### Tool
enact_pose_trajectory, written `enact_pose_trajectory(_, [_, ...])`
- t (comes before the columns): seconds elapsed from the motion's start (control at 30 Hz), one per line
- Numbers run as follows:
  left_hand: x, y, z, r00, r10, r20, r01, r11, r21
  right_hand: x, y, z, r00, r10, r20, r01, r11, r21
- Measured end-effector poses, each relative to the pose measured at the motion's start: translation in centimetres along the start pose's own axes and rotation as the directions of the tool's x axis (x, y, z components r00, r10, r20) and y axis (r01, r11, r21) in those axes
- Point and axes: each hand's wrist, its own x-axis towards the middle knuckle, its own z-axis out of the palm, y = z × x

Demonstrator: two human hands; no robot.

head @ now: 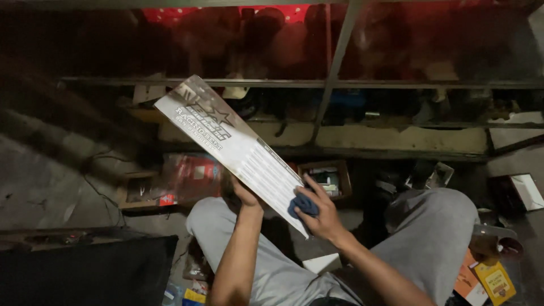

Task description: The person wipes dust off a packaged motorcycle racing belt with a blue cloth.

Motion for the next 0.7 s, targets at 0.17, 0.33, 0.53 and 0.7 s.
enact_pose_trajectory(0.17, [-0.4,-0.8,-0.2,0.994,-0.069,-0.091,0.074,0.995,0.06,2.4,-1.6,0.7,0.993,-0.094,-0.071,0.094,0.996,0.001])
enact_pose_trajectory(0.33, [0.0,0.7,1.5,0.994,-0.073,-0.082,0.068,0.996,-0.062,-0.5,4.2,1.0,0.983,0.165,-0.085,-0.152,0.978,0.144])
enact_pose_trajectory(0.53, [-0.3,1.9,1.9,0.987,0.044,-0.154,-0.051,0.998,-0.047,-6.2,7.3,2.8,0.603,0.767,0.218,-0.549,0.201,0.812])
enact_pose_trajectory(0.7, [-0.8,3.4,4.4,0.998,0.021,-0.061,-0.028,0.992,-0.126,-6.6,3.6,3.1,0.523,0.63,0.574,-0.326,-0.474,0.818])
